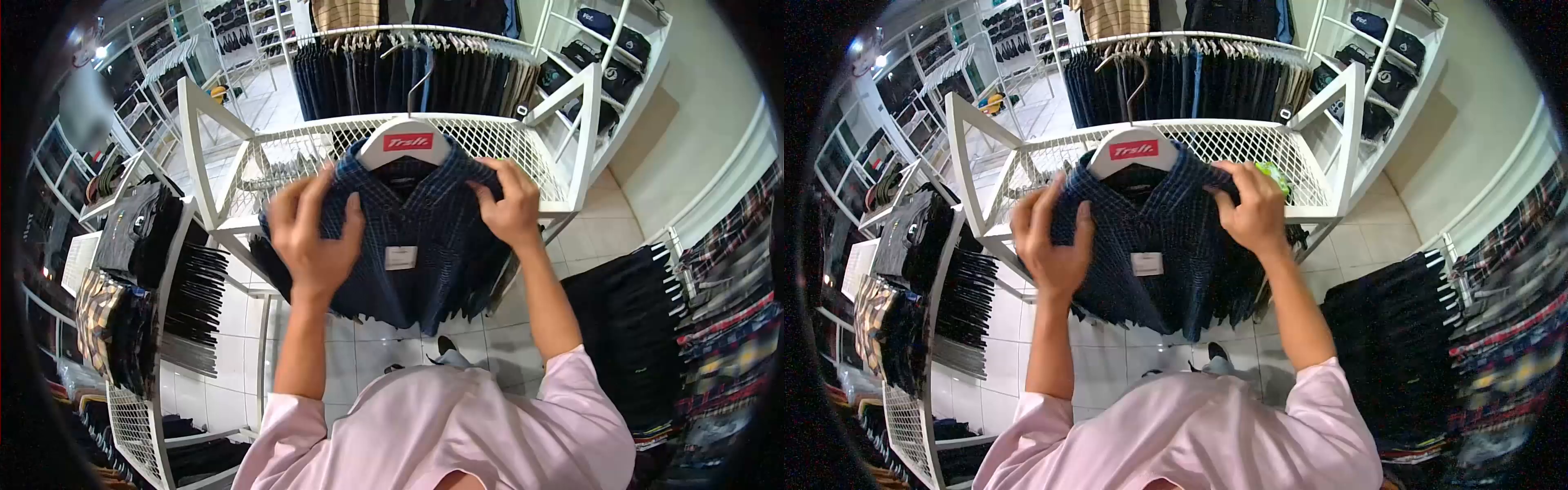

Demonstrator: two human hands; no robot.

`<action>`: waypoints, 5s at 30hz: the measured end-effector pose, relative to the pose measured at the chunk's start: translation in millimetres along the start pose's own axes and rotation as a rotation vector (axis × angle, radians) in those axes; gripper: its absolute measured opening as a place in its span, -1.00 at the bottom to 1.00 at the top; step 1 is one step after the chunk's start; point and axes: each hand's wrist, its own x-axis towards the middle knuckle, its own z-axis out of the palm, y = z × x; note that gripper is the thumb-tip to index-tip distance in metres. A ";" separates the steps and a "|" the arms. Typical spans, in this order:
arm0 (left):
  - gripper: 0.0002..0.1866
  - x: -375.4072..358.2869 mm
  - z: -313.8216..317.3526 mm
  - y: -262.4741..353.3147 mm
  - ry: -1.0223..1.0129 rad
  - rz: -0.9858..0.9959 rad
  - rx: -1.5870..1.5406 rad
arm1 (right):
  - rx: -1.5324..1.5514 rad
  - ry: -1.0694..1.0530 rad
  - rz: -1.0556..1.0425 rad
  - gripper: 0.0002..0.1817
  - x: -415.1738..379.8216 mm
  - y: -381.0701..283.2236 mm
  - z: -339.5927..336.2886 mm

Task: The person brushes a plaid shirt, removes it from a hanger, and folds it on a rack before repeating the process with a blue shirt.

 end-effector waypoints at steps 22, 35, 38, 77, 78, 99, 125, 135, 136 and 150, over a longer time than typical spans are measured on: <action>-0.10 282.4 54.9 -208.7 -0.363 -0.175 0.393 | -0.060 -0.528 0.144 -0.24 293.2 140.6 57.2; -0.08 137.6 338.5 -389.2 -0.735 -0.481 0.254 | 0.032 -0.766 0.443 -0.19 175.1 318.7 362.5; -0.08 129.5 350.0 -395.5 -0.764 -0.519 0.249 | 0.136 -0.717 0.527 -0.15 189.4 305.5 389.7; -0.64 93.8 369.3 -438.2 -0.502 -0.735 -0.483 | 0.032 -0.915 0.596 -0.57 190.4 258.9 514.0; -0.65 92.5 369.3 -439.0 -0.502 -0.740 -0.489 | 0.047 -0.915 0.633 -0.63 191.1 259.9 518.8; -0.65 97.5 370.9 -441.1 -0.420 -0.851 -0.643 | 0.466 -1.008 0.539 -0.82 233.9 248.3 475.9; -0.59 87.7 220.6 -279.2 -0.905 -0.451 -0.073 | -0.414 -0.934 0.595 -0.26 124.9 289.4 309.9; -0.59 -0.8 174.1 -180.3 -0.759 -0.481 -0.083 | -0.544 -0.287 0.259 -0.79 88.8 288.7 313.5; -0.61 -3.3 174.6 -180.4 -0.713 -0.466 -0.084 | -0.477 -0.257 0.268 -0.79 95.6 263.7 313.2; -0.30 -7.6 173.7 -165.5 -0.792 -0.570 -0.028 | -0.134 -0.797 0.399 -0.36 78.8 160.5 323.2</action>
